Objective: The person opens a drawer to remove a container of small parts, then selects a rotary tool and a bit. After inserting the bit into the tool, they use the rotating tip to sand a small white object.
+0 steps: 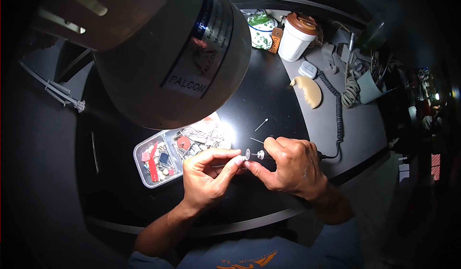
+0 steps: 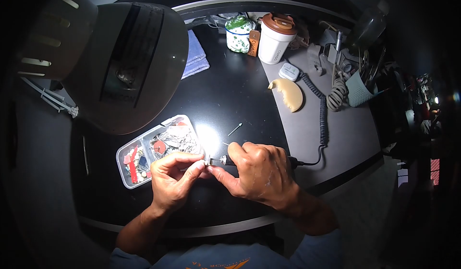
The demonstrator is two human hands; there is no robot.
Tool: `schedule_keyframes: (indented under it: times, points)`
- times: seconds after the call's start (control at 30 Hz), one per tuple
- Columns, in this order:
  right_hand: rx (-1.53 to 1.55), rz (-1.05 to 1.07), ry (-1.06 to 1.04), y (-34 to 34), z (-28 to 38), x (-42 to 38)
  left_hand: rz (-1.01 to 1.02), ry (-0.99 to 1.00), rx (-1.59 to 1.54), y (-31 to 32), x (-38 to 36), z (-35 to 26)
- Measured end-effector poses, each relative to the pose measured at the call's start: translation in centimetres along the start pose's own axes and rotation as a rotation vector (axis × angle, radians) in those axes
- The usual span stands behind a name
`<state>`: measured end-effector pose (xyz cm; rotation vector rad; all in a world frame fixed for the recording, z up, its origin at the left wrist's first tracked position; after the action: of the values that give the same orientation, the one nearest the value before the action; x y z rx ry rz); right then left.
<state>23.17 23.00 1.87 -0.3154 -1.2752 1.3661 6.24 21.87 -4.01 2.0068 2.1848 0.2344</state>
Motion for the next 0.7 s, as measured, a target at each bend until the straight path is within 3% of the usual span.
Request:
schedule_keyframes:
  times: [0.7]
  points:
    - [0.002,-0.040,-0.001,-0.19,0.05,0.07,-0.011,0.039,0.018,-0.09,0.05,-0.13]
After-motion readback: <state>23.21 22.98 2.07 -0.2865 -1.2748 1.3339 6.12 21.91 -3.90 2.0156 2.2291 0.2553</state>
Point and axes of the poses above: each hand's wrist, its own x-axis towards the middle knuckle, its own y-axis out of the palm, z = x × y, the point moved 8 cm from there along x, towards the middle knuckle, and after that the axes turned 14 degrees about -z, right-handed, at the moved point
